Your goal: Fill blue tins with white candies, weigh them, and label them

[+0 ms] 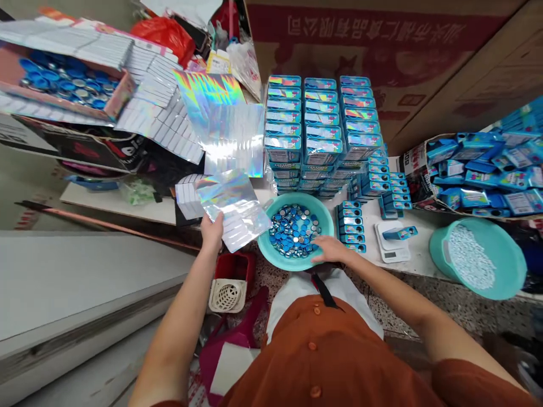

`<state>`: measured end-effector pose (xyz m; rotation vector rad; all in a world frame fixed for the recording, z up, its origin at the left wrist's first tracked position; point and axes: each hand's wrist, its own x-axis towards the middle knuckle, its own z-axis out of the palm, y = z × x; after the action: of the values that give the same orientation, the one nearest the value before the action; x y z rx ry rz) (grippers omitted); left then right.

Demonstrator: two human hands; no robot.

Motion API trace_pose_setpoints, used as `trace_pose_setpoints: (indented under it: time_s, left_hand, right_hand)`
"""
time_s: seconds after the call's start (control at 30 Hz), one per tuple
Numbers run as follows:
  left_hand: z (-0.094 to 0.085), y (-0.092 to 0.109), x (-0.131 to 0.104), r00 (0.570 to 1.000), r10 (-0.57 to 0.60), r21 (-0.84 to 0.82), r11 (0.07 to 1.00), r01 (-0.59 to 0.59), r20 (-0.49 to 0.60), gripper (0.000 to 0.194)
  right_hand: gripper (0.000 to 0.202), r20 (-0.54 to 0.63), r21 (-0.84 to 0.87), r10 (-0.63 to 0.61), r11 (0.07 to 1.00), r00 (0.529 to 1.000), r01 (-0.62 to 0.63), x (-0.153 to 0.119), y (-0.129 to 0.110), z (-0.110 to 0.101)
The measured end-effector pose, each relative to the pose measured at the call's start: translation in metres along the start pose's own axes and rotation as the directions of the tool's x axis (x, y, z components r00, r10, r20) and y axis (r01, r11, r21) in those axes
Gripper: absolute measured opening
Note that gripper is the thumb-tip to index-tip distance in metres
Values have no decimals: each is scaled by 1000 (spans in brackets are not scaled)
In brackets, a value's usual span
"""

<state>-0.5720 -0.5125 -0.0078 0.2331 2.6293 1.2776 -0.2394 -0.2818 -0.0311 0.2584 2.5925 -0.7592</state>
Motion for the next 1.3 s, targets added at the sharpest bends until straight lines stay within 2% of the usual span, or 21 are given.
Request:
trace_pose_setpoints:
  time_s: [0.07,0.1,0.17,0.23,0.33,0.43,0.53,0.73,0.83,1.0,1.17,1.23,1.3]
  left_hand:
    - [14,1,-12,993,-115,-122,985,119,38,39]
    - [21,1,-19,987,-147,-164,974,155,65,40]
    - [35,1,-35,986,-131,-169,975,148,104,43]
    - [49,1,-48,989,-109,-57,992,115,100,46]
    - [70,1,-61,989,-133,157,980,121,70,53]
    - [87,5,-69,991,-63,198,979,38,122,53]
    - [97,10,-75,988,25,203,978,-57,154,49]
    - [97,12,-82,977,39,203,976,-82,208,48]
    - [93,9,-84,975,75,177,978,-114,210,45]
    - [83,3,-93,961,54,243,962,-123,273,39]
    - [72,0,-118,935,-14,294,951,-97,355,42]
    - [70,1,-136,943,-30,290,954,-71,331,42]
    - [70,8,-157,970,-18,281,958,-53,244,40]
  right_hand:
    - [65,-66,20,157,988,985,-156,21,-10,4]
    - [63,-96,23,250,968,964,-249,32,-15,7]
    - [66,-72,32,378,926,923,-376,53,-24,18]
    - [75,-47,82,469,882,882,-464,70,-30,31]
    - [86,8,175,504,850,864,-497,89,-33,45]
    - [95,66,229,515,826,855,-515,95,-33,52]
    - [89,77,229,464,853,882,-469,90,-33,55]
    - [49,98,160,381,906,919,-393,80,-36,57]
    - [37,116,182,356,910,927,-373,78,-35,51]
    - [27,111,358,407,834,907,-419,77,-28,35]
    - [30,79,511,419,762,904,-398,68,-18,23]
    - [33,65,594,437,706,897,-387,60,-13,17]
    - [33,64,664,443,650,894,-370,50,-9,11]
